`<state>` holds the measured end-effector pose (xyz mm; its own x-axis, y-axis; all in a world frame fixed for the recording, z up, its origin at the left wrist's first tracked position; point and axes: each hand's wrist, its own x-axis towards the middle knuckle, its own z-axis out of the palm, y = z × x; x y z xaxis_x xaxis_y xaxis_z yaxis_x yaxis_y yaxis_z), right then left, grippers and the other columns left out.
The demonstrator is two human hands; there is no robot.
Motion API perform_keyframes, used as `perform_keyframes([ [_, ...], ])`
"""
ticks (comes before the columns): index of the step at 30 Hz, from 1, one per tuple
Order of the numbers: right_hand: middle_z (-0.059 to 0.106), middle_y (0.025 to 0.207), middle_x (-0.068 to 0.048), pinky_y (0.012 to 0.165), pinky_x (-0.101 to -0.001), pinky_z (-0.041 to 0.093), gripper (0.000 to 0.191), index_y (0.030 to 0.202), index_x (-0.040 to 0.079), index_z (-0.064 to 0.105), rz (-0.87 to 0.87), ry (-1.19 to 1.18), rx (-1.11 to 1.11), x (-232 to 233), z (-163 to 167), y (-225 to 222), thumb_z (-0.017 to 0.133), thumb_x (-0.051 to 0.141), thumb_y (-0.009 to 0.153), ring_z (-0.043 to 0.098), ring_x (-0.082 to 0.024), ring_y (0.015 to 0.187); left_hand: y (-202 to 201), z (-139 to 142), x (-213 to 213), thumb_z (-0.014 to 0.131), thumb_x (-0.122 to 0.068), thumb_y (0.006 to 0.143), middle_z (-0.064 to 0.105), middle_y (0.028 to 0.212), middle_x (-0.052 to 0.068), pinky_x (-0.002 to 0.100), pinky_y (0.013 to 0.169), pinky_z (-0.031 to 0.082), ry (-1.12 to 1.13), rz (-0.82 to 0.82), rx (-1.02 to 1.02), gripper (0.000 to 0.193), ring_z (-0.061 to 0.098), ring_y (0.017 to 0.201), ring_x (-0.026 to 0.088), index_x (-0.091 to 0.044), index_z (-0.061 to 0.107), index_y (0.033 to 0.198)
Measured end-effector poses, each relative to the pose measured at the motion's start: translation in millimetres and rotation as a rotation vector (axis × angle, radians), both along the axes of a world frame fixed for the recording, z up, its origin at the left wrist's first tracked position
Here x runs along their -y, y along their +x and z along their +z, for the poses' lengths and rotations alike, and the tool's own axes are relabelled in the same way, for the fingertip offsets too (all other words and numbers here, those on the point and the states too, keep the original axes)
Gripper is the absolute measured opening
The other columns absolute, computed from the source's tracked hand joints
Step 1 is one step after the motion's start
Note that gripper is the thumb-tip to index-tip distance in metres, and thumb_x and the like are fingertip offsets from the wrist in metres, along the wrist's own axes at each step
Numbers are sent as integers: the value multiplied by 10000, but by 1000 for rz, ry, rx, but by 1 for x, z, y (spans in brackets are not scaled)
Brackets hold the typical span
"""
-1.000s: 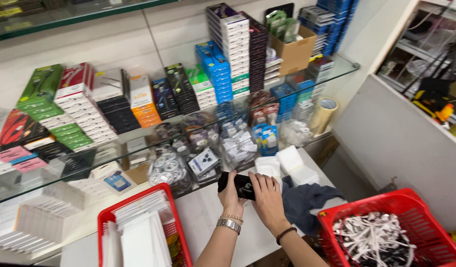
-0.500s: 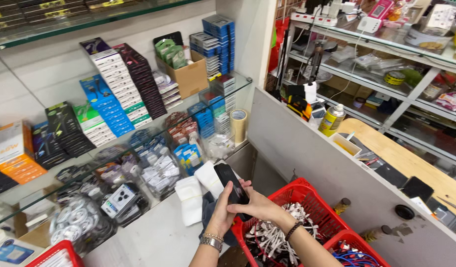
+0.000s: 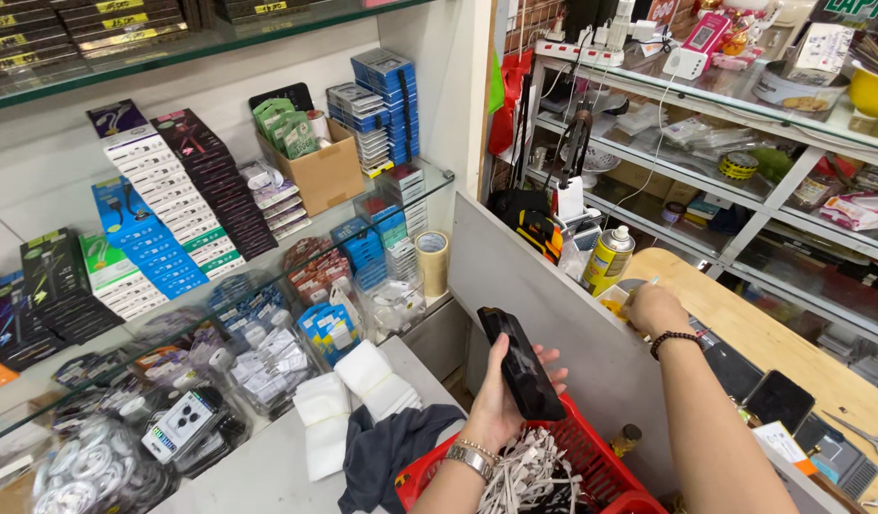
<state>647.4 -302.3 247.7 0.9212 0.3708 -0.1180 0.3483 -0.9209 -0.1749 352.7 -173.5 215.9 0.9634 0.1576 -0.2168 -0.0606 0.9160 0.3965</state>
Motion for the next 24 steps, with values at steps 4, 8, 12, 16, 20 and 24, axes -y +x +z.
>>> perform_keyframes([
  [4, 755, 1153, -145, 922, -425, 582, 337, 1123, 143, 800, -35, -52, -136, -3, -16, 2, 802, 306, 828, 731, -309, 1061, 22, 1, 10, 569, -702, 890, 713, 1284, 117, 447, 973, 580, 6, -35, -47, 708, 719, 1064, 293, -76, 607, 1219],
  [8, 707, 1299, -136, 980, -438, 553, 400, 1180, 176, 781, -30, -104, -87, -1, -23, -5, 817, 374, 835, 676, -318, 1191, 31, -3, 16, 584, -703, 885, 716, 1272, 130, 459, 971, 585, -9, -38, -73, 713, 720, 1058, 292, -73, 607, 1217],
  [12, 756, 1217, -91, 964, -426, 572, 268, 1086, 212, 814, -4, -97, -92, 2, -23, -4, 797, 294, 832, 713, -289, 1145, 34, -2, 15, 585, -704, 876, 720, 1264, 129, 455, 963, 592, -6, -38, -78, 719, 729, 1048, 292, -68, 607, 1211],
  [16, 779, 1154, -71, 943, -404, 580, 215, 1045, 232, 816, -9, -107, -103, 0, -18, 0, 804, 283, 836, 739, -255, 1096, 31, 3, 8, 587, -710, 870, 721, 1268, 125, 447, 956, 596, 15, -24, -85, 734, 726, 1045, 285, -65, 607, 1220],
  [20, 843, 993, -44, 893, -386, 594, 148, 994, 222, 817, -22, -73, -49, 0, -1, -9, 755, 234, 860, 768, -218, 1021, 27, 8, 2, 588, -713, 854, 726, 1277, 121, 446, 964, 586, 31, 14, -94, 761, 723, 1050, 280, -66, 595, 1256],
  [24, 784, 922, -84, 783, -392, 576, 208, 981, 153, 803, 18, 138, 154, -5, 28, -36, 791, 324, 864, 748, -249, 884, 17, 13, -7, 587, -706, 848, 700, 1299, 98, 457, 1006, 563, 70, 20, -77, 807, 718, 1094, 284, -70, 590, 1344],
])
